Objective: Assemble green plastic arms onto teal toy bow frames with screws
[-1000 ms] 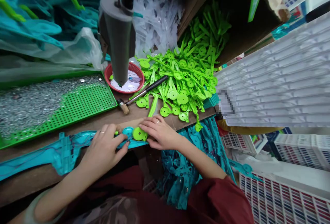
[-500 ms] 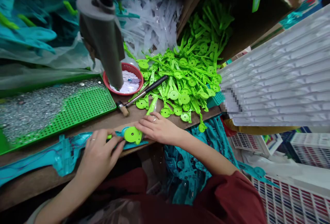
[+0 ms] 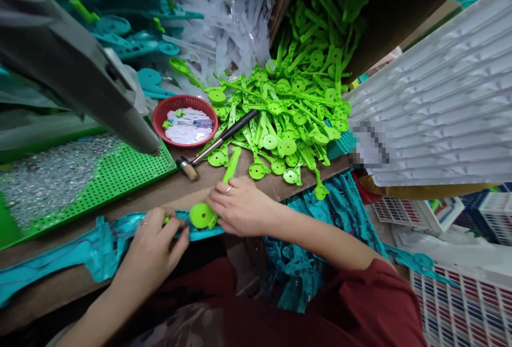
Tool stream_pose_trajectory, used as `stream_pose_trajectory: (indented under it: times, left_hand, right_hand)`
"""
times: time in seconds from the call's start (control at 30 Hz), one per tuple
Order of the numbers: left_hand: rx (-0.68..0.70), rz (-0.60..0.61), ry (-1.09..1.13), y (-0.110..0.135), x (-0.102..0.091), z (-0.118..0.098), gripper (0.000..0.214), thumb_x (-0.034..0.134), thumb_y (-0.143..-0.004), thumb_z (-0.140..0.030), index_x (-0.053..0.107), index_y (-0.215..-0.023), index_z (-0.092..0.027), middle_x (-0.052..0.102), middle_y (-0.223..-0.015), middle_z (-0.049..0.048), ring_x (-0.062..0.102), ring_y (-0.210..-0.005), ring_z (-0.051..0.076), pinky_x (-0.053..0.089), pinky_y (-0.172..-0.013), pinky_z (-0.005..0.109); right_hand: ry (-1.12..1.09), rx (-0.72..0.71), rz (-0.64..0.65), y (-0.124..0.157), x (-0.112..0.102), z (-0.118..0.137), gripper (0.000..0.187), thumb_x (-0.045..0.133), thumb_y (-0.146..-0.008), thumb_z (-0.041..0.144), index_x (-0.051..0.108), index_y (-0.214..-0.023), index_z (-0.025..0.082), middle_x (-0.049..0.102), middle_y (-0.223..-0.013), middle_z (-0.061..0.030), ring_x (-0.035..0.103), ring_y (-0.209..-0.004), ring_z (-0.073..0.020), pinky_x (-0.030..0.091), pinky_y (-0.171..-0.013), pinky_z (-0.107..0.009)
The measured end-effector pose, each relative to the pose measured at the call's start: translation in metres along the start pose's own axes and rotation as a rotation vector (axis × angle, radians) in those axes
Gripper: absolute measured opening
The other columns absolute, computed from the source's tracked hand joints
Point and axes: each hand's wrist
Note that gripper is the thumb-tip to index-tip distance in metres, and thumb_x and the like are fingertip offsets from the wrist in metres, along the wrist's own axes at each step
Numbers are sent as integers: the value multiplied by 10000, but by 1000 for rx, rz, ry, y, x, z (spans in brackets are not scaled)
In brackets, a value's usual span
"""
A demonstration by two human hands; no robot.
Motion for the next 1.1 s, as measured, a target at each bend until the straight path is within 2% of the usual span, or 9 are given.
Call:
stream_pose_trajectory:
  times: [0.13,0.27,0.43,0.57,0.67,0.77,0.87,0.97,1.1]
  left_hand:
    - [-5,45,98,14,-4,-9,72,545,-958,-197,545,-888,-184,500,-968,98,524,-904,274,484,-788,420]
    - [-78,-29,253,16,-30,-2,157,552,-981,-289,538,-1105,-194,478,-1043,91,551,-986,249,510,-838,389]
    - [-287,-257,-32,-1,-88,62,183,478,-1004,-308,523,-1130,-184,509,-967,69,561,-908,238,516,-830,413]
    - [-245,-135,-348,-6,-111,100,290,498,-1002,-318,553,-1193,-107,533,-1235,175,514,-1231,366,438,-1045,618]
    - [-98,-152,-295,-2,-95,77,230,534,-986,-270,577,-1149,-114,513,-1353,198,453,-1329,393,390,-1099,632]
    - [42,-99,-15,10,-60,27,155,549,-981,-247,571,-1095,-145,629,-1113,137,590,-1084,291,521,-930,447]
    - [66,-57,95,20,-24,-12,132,545,-978,-210,565,-1099,-159,676,-1030,94,619,-978,265,509,-884,427]
    - [0,-108,111,23,-2,-24,126,548,-963,-159,566,-1088,-165,699,-1007,83,629,-990,274,480,-906,452]
    - [-70,-159,242,24,2,-24,111,553,-959,-123,548,-1047,-191,706,-970,42,650,-937,225,471,-978,462]
  right_hand:
    - [-48,126,-37,6,17,26,763,479,-958,631,502,-1394,6,632,-1317,-229,546,-1218,-347,436,-1014,-481]
    - [-67,213,-117,14,20,30,760,477,-951,637,499,-1414,35,600,-1351,-253,522,-1251,-388,422,-1040,-558]
    - [-64,271,-236,21,14,15,577,529,-975,462,487,-1446,132,589,-1352,-225,506,-1240,-394,456,-997,-583]
    - [-50,262,-232,14,13,8,469,528,-982,386,541,-1387,149,597,-1327,-212,514,-1204,-380,476,-962,-567]
    - [-90,208,-150,7,6,16,441,516,-989,424,574,-1327,147,647,-1230,-185,548,-1106,-346,470,-946,-540]
    - [-110,217,-151,2,5,35,563,544,-945,581,591,-1265,119,678,-1133,-171,563,-1036,-334,439,-965,-539]
    - [-89,264,-210,-2,18,54,542,559,-950,537,577,-1261,94,684,-1137,-173,563,-1040,-327,430,-963,-508]
    - [-77,275,-259,-3,32,62,433,527,-984,367,538,-1307,79,681,-1154,-173,556,-1075,-313,399,-1014,-498]
    - [-119,233,-284,2,29,55,461,517,-983,356,496,-1363,96,663,-1180,-161,540,-1074,-303,373,-1034,-497]
Point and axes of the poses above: each hand's wrist, its own y-axis away from the middle knuckle, its own x-axis out of the palm, z = x × y
